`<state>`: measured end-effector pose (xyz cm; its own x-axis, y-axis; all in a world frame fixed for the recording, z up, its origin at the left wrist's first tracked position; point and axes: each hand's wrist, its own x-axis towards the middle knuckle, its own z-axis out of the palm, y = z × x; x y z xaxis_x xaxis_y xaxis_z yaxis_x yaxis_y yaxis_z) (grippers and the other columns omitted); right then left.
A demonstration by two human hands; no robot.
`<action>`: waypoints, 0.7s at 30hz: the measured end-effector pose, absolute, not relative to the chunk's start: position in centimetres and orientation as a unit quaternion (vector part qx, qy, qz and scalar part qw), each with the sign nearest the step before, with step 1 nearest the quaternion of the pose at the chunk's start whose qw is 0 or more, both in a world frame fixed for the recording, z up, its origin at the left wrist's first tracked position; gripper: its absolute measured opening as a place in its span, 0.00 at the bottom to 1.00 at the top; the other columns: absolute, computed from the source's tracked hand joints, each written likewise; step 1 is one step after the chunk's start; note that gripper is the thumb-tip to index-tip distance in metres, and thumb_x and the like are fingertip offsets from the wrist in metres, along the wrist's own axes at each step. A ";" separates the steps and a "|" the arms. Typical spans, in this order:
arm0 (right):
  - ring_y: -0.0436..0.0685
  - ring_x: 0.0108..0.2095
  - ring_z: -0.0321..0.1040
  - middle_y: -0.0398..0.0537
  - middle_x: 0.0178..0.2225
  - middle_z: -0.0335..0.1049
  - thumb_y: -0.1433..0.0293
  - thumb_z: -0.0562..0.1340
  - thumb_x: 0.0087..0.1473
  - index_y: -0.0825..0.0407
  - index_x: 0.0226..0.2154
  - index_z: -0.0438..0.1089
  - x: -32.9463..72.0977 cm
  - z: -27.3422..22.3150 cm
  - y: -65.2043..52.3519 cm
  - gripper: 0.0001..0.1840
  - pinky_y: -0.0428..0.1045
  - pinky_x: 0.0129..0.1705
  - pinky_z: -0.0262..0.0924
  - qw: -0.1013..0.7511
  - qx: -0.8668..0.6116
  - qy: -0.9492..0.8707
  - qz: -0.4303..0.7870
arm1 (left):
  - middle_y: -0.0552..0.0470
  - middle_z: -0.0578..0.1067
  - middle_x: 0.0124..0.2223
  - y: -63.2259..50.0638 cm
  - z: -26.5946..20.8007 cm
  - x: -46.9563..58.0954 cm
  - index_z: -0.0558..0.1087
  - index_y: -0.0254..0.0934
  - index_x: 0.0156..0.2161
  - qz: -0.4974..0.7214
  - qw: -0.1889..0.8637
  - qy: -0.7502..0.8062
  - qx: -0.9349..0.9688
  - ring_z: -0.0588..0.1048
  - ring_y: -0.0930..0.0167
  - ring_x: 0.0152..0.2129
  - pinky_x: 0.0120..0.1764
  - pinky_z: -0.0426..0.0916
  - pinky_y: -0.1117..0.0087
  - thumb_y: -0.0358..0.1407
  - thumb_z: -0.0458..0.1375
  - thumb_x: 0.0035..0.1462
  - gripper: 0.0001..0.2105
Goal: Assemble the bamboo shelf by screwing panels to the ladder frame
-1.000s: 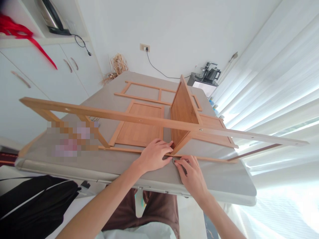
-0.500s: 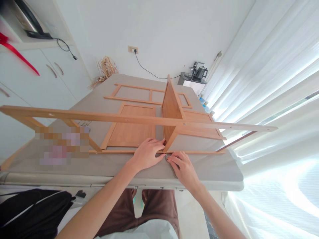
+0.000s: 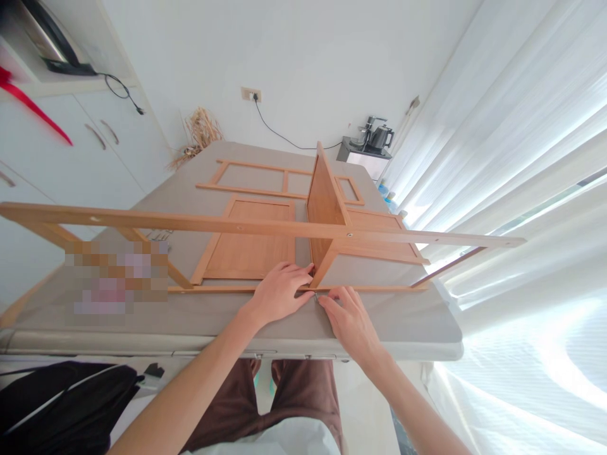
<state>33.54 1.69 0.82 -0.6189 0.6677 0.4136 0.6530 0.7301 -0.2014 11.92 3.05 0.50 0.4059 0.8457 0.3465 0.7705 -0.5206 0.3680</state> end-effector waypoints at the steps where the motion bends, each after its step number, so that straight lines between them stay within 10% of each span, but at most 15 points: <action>1: 0.56 0.39 0.62 0.51 0.37 0.64 0.75 0.53 0.64 0.50 0.43 0.72 33.5 0.9 1.7 0.13 0.53 0.42 0.64 0.232 -0.366 -0.901 0.015 | 0.52 0.74 0.56 3.1 0.5 11.9 0.75 0.41 0.42 0.250 0.074 0.483 0.836 0.74 0.66 0.45 0.53 0.61 0.60 0.39 0.59 0.61 0.07; 21: 0.56 0.38 0.59 0.51 0.36 0.62 0.77 0.55 0.62 0.52 0.42 0.72 33.1 0.4 1.4 0.11 0.52 0.41 0.61 0.240 -0.361 -0.901 -0.001 | 0.51 0.74 0.57 3.1 0.5 11.7 0.75 0.40 0.44 0.248 0.066 0.474 0.842 0.74 0.67 0.47 0.54 0.60 0.61 0.41 0.57 0.62 0.09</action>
<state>33.10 1.44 0.36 -0.6237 0.6506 0.4333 0.6512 0.7391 -0.1724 11.66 3.06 0.45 0.4274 0.8318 0.3542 0.7659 -0.5413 0.3470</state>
